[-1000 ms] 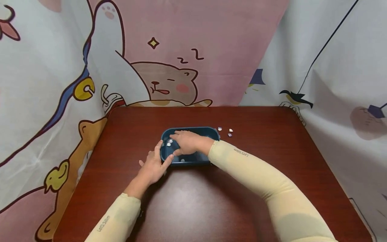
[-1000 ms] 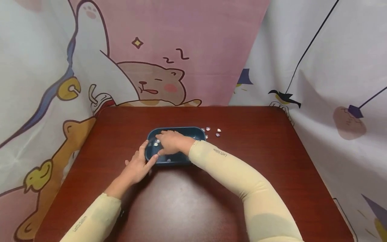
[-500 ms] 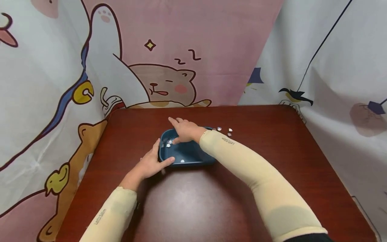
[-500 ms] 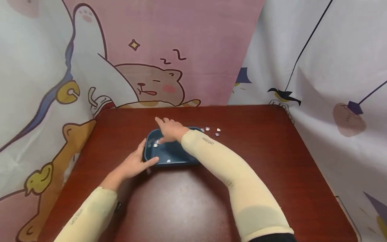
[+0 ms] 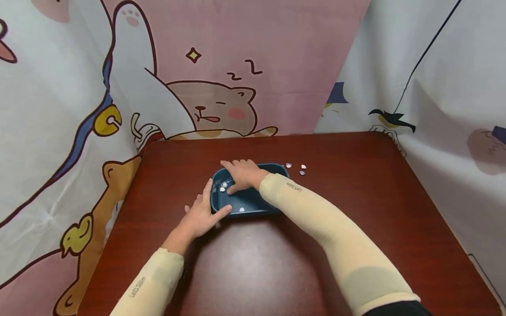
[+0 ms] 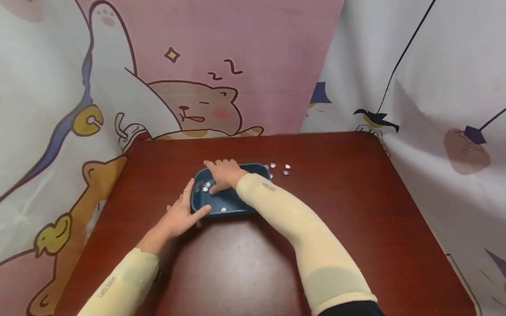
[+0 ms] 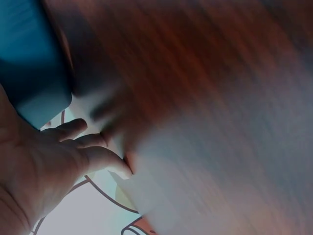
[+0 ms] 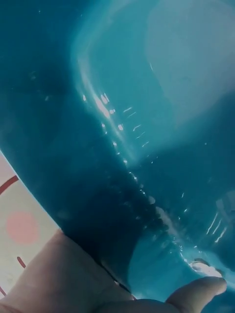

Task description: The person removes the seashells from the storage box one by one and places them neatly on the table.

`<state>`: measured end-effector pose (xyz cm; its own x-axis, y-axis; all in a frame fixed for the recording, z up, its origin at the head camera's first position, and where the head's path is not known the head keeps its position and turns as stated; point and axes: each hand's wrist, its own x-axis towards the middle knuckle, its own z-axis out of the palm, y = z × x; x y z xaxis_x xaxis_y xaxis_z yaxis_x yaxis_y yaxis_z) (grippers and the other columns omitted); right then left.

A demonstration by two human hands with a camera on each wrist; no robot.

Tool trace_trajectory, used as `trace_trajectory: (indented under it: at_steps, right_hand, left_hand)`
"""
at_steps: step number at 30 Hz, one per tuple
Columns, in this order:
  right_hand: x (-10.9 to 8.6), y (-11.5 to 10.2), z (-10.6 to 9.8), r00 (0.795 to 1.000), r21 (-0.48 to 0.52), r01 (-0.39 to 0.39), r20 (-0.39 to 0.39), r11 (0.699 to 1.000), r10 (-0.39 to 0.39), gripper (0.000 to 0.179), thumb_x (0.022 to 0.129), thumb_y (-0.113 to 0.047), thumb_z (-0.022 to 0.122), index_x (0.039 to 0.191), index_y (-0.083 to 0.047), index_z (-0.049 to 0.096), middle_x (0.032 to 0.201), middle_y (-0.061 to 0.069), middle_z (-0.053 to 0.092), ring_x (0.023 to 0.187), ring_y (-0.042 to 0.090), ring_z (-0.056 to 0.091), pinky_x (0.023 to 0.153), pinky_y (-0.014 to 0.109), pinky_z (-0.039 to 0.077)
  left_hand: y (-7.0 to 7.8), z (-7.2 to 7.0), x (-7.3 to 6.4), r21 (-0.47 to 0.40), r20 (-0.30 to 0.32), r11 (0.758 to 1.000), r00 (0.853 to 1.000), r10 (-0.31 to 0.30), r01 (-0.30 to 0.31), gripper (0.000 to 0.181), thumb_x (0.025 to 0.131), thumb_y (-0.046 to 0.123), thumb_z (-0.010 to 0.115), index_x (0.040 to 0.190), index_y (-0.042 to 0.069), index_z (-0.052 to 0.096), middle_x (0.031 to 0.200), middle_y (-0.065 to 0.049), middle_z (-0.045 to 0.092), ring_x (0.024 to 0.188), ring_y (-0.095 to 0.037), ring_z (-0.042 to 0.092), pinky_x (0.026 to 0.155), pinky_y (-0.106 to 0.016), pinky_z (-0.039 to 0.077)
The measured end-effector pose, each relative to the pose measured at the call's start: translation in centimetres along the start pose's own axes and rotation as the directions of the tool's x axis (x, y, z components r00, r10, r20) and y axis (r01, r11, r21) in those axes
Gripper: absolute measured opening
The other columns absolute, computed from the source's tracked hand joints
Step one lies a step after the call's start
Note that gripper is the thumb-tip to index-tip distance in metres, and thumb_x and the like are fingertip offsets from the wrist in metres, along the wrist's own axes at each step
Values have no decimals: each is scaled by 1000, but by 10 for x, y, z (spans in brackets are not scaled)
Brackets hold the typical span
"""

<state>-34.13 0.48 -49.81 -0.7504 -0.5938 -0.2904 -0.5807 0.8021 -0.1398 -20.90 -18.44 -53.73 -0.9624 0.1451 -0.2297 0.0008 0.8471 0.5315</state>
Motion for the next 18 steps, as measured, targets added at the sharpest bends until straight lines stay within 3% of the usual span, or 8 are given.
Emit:
trace_trajectory:
  at_steps: [7, 10, 12, 15, 18]
  right_hand:
    - [-3, 0, 5, 999, -53, 12, -41, 999, -14, 135, 81, -72, 82, 173, -24, -3, 174, 11, 31, 158, 34, 37, 129, 56, 31]
    - [-4, 1, 7, 998, -47, 33, -57, 998, -35, 135, 79, -71, 84, 173, -25, -2, 177, 13, 24, 159, 35, 35, 130, 57, 30]
    - [-4, 2, 8, 995, -23, 61, -74, 998, -63, 126, 80, -69, 85, 170, -26, 7, 178, 15, 18, 160, 37, 34, 130, 57, 30]
    - [-6, 2, 8, 990, -6, 115, -79, 993, -115, 97, 83, -64, 85, 157, -29, 33, 180, 17, 13, 160, 39, 34, 130, 57, 29]
    - [-9, 3, 9, 987, -46, 152, -48, 987, -154, 75, 85, -63, 83, 145, -28, 55, 180, 18, 13, 160, 39, 32, 130, 57, 29]
  left_hand:
    - [0, 0, 1, 12, -8, 1000, 1000, 0, 0, 117, 91, 90, 46, 172, 29, -13, 174, -28, 26, 160, -57, 25, 116, -89, 11]
    - [1, -2, 1, 25, -3, 1000, 1000, 1, -1, 118, 91, 90, 46, 172, 27, -12, 174, -28, 27, 159, -56, 29, 116, -89, 13]
    - [1, -2, 1, 24, -1, 1000, 1000, -1, 1, 117, 93, 88, 48, 172, 26, -12, 173, -28, 28, 158, -56, 30, 115, -90, 14]
    - [1, -3, 1, 21, -1, 1000, 1000, -3, 3, 114, 95, 83, 51, 172, 27, -11, 173, -28, 29, 158, -56, 31, 115, -90, 14]
    - [2, -3, 1, 22, -2, 1000, 1000, -2, 2, 111, 96, 81, 51, 172, 29, -11, 171, -29, 31, 158, -55, 30, 115, -90, 14]
